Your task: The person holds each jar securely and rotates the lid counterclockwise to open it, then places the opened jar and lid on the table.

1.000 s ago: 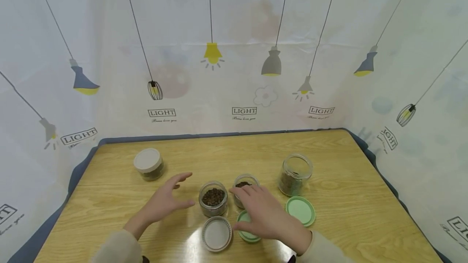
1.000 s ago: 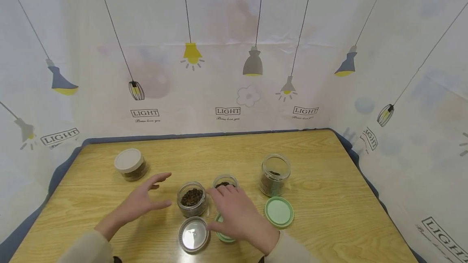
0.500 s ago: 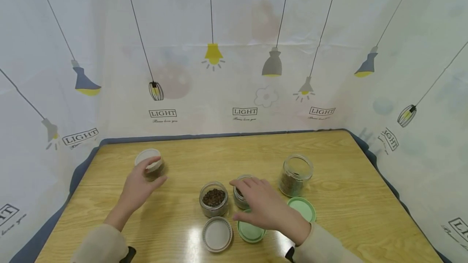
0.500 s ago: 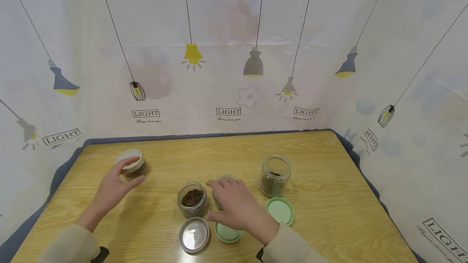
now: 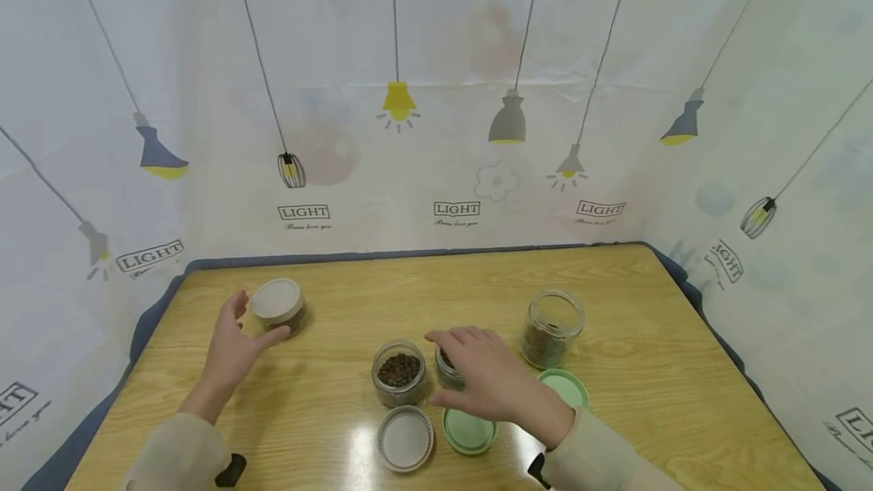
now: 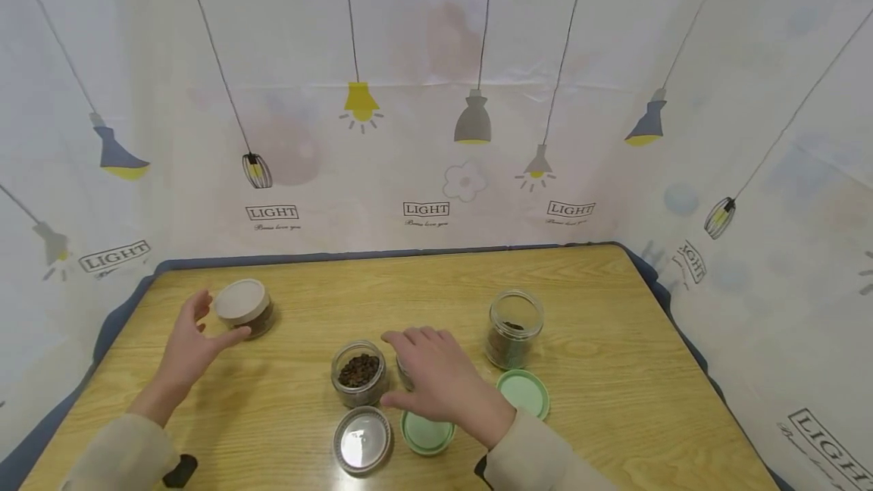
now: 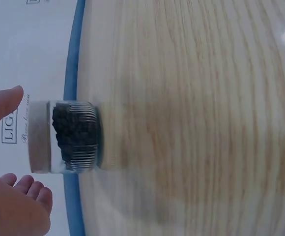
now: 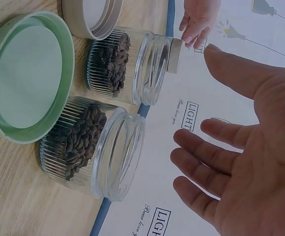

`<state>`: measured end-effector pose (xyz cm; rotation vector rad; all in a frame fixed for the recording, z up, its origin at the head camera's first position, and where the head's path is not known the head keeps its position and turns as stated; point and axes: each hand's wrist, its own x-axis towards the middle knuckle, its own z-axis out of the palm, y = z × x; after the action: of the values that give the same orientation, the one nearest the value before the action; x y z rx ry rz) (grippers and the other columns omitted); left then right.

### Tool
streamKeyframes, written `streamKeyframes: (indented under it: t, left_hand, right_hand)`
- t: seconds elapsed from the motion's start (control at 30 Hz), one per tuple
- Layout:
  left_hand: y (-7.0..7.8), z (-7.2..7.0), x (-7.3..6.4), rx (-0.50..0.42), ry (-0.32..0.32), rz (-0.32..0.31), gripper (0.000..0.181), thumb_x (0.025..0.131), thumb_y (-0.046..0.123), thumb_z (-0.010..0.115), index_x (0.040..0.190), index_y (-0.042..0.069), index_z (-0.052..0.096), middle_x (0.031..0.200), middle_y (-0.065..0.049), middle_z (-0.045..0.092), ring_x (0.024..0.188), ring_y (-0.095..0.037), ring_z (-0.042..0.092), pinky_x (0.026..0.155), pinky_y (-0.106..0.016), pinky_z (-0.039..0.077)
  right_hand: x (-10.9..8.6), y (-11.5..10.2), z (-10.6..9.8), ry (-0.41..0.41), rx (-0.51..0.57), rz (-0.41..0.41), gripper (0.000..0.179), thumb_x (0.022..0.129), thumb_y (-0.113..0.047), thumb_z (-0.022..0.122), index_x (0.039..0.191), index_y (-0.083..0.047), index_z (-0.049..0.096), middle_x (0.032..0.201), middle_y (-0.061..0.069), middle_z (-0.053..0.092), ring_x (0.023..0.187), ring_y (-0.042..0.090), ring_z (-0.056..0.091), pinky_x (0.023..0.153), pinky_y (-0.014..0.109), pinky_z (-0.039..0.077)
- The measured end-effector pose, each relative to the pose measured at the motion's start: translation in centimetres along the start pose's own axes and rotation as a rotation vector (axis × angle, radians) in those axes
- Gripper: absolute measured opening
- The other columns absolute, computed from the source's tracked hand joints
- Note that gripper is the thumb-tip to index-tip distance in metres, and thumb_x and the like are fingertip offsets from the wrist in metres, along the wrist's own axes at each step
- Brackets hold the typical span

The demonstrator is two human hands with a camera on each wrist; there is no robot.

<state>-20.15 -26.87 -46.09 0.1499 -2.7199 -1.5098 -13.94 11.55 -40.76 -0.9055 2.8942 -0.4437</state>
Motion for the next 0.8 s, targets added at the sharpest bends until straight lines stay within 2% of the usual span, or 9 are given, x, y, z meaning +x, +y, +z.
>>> streamKeyframes:
  t: [0.1, 0.27, 0.47, 0.6, 0.8]
  left_hand:
    - [-0.8, 0.1, 0.5, -0.017, -0.039, -0.073, 0.117, 0.081, 0.036, 0.079, 0.156, 0.007, -0.008, 0.163, -0.023, 0.001, 0.148, -0.045, 0.008, 0.115, -0.063, 0.019]
    - [-2.1, 0.5, 1.3, -0.023, -0.075, -0.132, 0.122, 0.08, 0.038, 0.079, 0.155, 0.006, -0.013, 0.162, -0.025, -0.004, 0.149, -0.044, 0.006, 0.117, -0.062, 0.015]
    - [-3.1, 1.1, 2.0, -0.076, -0.094, -0.148, 0.121, 0.081, 0.037, 0.079, 0.154, 0.006, -0.013, 0.162, -0.025, -0.003, 0.149, -0.044, 0.003, 0.118, -0.062, 0.012]
    - [-3.5, 1.5, 2.4, -0.118, -0.081, -0.148, 0.117, 0.082, 0.035, 0.079, 0.155, 0.005, -0.007, 0.162, -0.024, 0.002, 0.15, -0.042, 0.003, 0.12, -0.06, 0.011]
    - [-3.7, 2.2, 2.8, -0.152, -0.042, -0.159, 0.112, 0.081, 0.033, 0.08, 0.156, 0.005, 0.001, 0.16, -0.022, 0.017, 0.148, -0.039, 0.018, 0.12, -0.055, 0.017]
  right_hand:
    - [0.4, 0.0, -0.1, -0.007, 0.0, 0.001, 0.077, 0.083, -0.054, 0.07, 0.144, -0.017, 0.042, 0.136, 0.004, 0.057, 0.126, 0.026, 0.052, 0.105, 0.05, 0.041]
    - [1.1, -0.1, -0.1, -0.034, -0.005, 0.014, 0.077, 0.083, -0.055, 0.069, 0.145, -0.018, 0.041, 0.136, 0.004, 0.057, 0.126, 0.025, 0.052, 0.106, 0.05, 0.041]
    - [1.5, -0.2, 0.0, -0.037, -0.012, 0.01, 0.077, 0.083, -0.054, 0.07, 0.145, -0.018, 0.042, 0.136, 0.003, 0.057, 0.126, 0.025, 0.052, 0.107, 0.049, 0.04]
    - [1.7, -0.4, 0.0, -0.044, 0.002, 0.012, 0.077, 0.084, -0.054, 0.07, 0.146, -0.019, 0.041, 0.137, 0.003, 0.056, 0.127, 0.024, 0.051, 0.109, 0.049, 0.038]
    - [2.0, -0.5, -0.1, -0.044, -0.003, 0.008, 0.076, 0.084, -0.053, 0.07, 0.145, -0.018, 0.041, 0.136, 0.004, 0.056, 0.127, 0.025, 0.051, 0.107, 0.049, 0.039]
